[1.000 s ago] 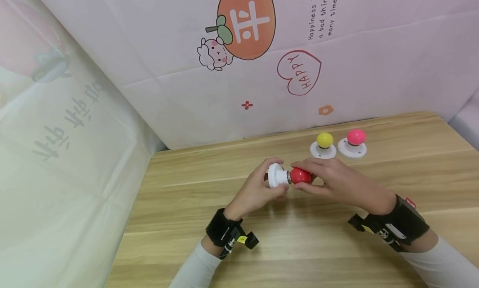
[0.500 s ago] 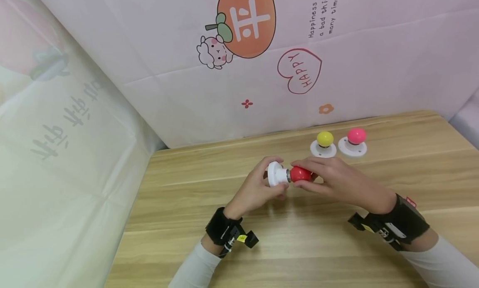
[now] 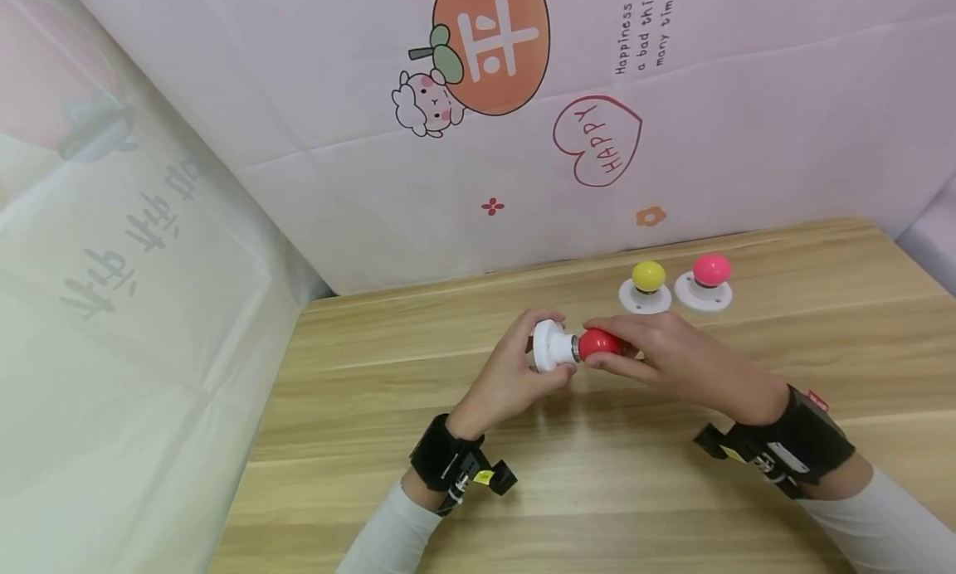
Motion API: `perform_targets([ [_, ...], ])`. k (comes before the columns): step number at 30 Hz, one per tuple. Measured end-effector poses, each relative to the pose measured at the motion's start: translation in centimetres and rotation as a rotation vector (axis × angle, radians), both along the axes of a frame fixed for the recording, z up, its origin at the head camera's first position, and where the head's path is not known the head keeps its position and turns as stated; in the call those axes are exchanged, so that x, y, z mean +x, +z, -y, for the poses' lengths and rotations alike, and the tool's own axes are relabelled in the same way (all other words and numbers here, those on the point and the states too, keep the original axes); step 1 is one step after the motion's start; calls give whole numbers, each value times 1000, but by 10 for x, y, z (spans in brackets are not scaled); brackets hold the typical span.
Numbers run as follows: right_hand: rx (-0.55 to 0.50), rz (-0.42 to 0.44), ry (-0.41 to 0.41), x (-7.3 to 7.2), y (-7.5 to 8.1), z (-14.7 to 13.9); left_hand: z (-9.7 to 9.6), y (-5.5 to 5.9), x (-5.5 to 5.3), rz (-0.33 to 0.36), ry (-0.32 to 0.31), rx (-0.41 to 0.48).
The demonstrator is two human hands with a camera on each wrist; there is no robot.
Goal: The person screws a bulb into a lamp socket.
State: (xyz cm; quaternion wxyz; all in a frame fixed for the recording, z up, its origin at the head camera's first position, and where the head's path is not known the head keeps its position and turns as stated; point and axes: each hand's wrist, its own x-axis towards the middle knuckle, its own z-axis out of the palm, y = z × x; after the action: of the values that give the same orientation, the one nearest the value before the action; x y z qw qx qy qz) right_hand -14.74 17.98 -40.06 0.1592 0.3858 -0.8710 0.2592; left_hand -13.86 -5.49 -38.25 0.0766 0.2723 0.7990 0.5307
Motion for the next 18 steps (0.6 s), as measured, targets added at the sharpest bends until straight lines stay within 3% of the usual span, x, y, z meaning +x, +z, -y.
perform_targets([
  [5, 23, -2, 5, -1, 0, -1, 1, 2, 0, 26, -2, -1],
  [15, 66, 127, -37, 4, 1, -3, 2, 1, -1, 70, 8, 24],
  [18, 60, 95, -49, 4, 3, -4, 2, -4, -4, 85, 10, 38],
])
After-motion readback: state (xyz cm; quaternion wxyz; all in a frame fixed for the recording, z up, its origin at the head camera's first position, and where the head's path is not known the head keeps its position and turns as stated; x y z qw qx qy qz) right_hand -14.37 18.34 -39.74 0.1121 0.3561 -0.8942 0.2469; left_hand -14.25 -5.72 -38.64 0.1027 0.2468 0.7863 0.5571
